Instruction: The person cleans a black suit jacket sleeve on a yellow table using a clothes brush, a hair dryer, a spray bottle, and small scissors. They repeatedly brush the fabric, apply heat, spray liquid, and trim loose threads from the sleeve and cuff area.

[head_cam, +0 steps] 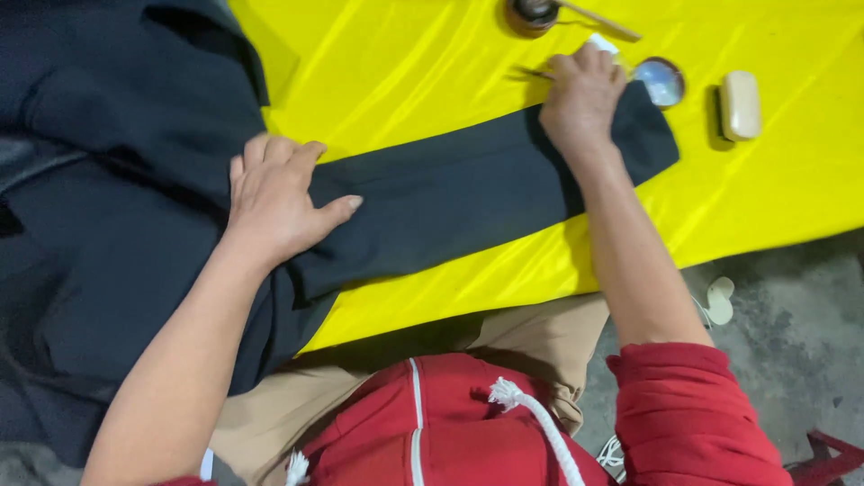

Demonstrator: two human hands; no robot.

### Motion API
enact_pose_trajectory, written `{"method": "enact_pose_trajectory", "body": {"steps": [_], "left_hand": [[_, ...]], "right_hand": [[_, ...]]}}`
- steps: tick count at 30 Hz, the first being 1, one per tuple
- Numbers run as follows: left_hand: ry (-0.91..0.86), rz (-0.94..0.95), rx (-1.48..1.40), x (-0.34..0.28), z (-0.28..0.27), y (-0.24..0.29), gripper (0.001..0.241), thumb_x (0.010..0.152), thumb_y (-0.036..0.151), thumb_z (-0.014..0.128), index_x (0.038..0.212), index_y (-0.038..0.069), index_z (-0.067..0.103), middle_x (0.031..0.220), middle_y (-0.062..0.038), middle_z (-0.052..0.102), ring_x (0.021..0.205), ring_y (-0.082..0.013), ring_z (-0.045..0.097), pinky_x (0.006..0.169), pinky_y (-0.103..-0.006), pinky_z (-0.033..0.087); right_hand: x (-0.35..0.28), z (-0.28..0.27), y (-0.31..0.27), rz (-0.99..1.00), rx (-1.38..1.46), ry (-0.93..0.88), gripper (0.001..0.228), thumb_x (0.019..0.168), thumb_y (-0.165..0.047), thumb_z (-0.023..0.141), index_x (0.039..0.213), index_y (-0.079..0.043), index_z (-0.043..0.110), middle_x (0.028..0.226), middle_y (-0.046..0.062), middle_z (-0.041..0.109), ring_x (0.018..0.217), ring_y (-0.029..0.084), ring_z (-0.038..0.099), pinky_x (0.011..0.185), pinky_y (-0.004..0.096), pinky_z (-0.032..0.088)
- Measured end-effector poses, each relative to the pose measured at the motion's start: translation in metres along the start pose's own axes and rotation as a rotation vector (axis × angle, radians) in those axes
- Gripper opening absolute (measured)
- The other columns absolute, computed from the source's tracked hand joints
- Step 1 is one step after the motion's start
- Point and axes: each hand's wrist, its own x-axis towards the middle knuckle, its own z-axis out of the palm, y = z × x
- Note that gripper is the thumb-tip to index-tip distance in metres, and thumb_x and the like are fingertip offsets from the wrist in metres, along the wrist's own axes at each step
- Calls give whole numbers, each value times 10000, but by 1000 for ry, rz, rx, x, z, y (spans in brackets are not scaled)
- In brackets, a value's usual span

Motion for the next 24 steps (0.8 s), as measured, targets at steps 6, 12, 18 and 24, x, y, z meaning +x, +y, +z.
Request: {"method": "enact_pose_trajectory", "body": {"steps": [6,12,18,24], "left_hand": [[-151,-62,107,1,-19,-10,789,758,769,726,1170,102,639,1291,-170,579,1285,-401,419,988,-527,345],[-283,-135,-605,5,-43,-23,370,960,323,639,1265,118,598,1289,-109,703,1171,-213,673,938,-337,488],[-301,-261,-758,2,-55,-16,239,1036,165,519,1272,156,561,599,-1,422,601,-135,401,713,-309,379],[-231,-139,-806,7,-44,-28,241,1011,140,506,1251,145,533,627,18,383,600,-82,369,624,-275,347]], "right_hand": [[4,22,18,-167,-18,386,130,851,-124,756,934,-170,845,857,104,508,695,364,511,543,457,351],[0,-42,-22,-247,470,481,109,1160,0,561,1087,17,641,1063,161,591,947,272,639,722,333,560],[-16,-120,-144,-352,761,9,313,1111,-71,619,1424,-66,621,1096,169,622,973,367,602,824,490,465],[-21,-98,-215,-460,1202,-156,343,1057,-126,734,1388,-138,643,899,29,560,840,197,550,756,331,464]]}}
